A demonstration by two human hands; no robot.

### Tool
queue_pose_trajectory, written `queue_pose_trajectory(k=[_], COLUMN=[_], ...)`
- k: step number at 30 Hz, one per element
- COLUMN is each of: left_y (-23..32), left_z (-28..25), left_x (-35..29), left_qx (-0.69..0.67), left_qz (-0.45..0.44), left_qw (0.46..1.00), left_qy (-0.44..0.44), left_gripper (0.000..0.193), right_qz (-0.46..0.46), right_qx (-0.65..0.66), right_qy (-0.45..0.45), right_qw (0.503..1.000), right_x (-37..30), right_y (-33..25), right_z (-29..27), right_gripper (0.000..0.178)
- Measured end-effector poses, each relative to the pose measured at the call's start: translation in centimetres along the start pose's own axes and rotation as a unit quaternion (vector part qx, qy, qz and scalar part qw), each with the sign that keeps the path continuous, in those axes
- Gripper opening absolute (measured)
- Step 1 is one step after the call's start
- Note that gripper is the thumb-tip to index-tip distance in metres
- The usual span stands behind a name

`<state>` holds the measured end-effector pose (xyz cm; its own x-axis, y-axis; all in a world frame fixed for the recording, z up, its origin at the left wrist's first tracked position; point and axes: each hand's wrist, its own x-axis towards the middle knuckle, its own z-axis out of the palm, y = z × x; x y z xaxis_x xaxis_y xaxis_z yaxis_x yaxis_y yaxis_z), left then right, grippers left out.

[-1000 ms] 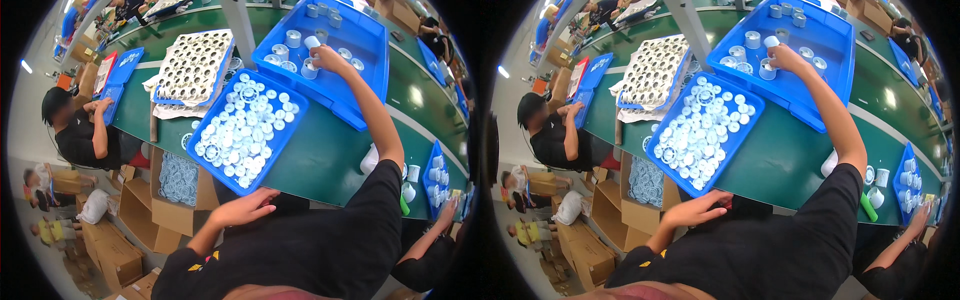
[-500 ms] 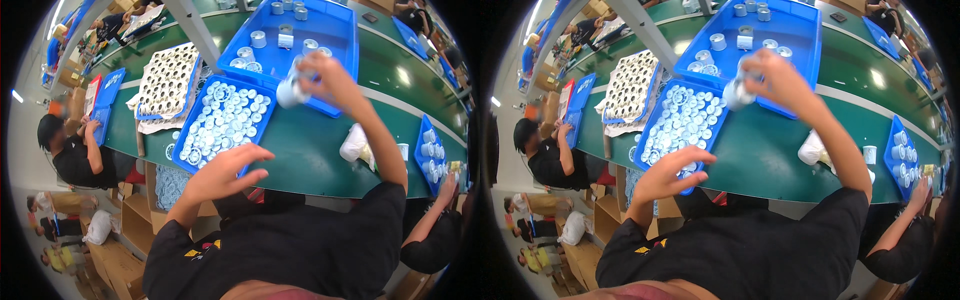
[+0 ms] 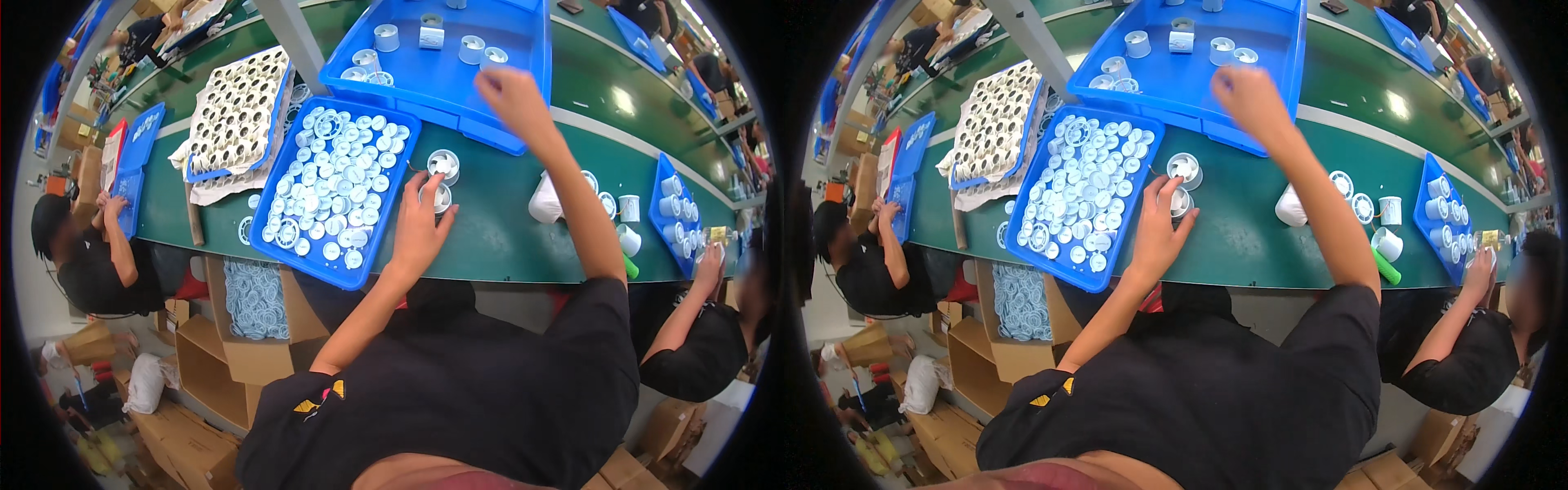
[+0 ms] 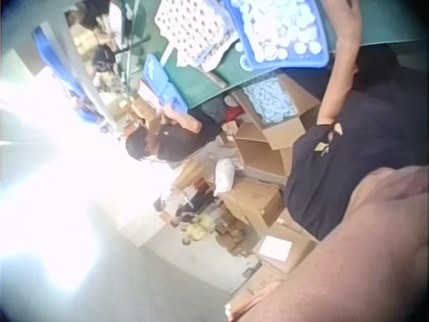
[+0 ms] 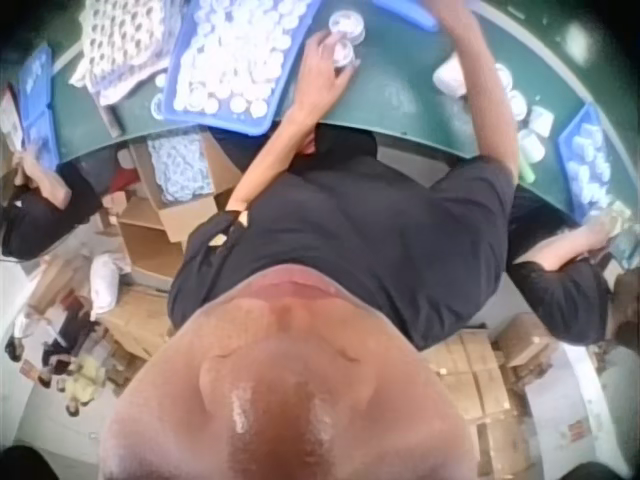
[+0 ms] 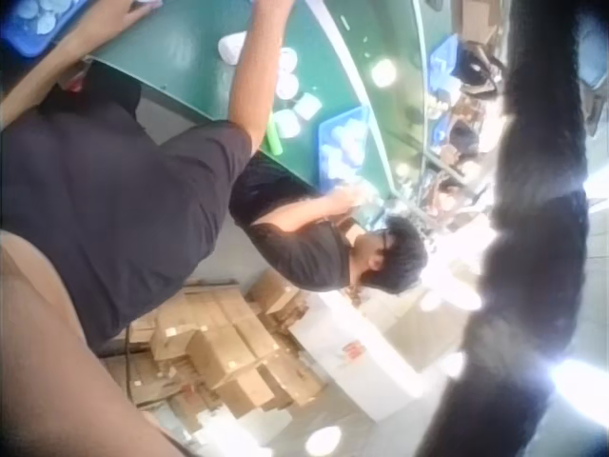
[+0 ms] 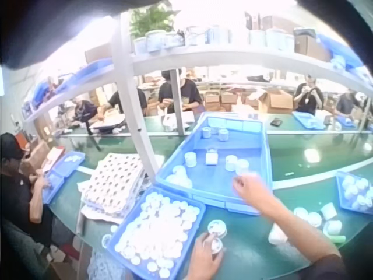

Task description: Assembling small circular electronic components on a production line.

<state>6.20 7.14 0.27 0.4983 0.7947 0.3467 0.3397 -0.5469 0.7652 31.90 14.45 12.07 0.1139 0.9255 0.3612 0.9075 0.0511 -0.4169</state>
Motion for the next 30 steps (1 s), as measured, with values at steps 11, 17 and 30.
queue_pose_trajectory(k=[11, 17, 30], left_y=[0.2, 1.8, 2.4], left_z=[1.5, 3.0, -2.0], left_x=[1.6, 2.3, -5.2], left_qx=[-0.037, -0.098, -0.005], left_qz=[0.016, 0.065, -0.014], left_qw=[0.999, 0.993, 1.000], left_qy=[0.027, 0.026, 0.010], left_gripper=[0.061, 0.075, 0.088], right_qz=[0.241, 0.068, -0.128], right_qx=[-0.196, -0.274, -0.073], right_qy=[-0.050, 0.089, -0.224], right_qw=[0.949, 0.955, 0.963], right_x=[16.1, 10.1, -14.5], right_y=[11.0, 18.1, -3.8], right_z=[8.5, 0.9, -1.1], right_gripper=[0.035, 0.034, 0.016])
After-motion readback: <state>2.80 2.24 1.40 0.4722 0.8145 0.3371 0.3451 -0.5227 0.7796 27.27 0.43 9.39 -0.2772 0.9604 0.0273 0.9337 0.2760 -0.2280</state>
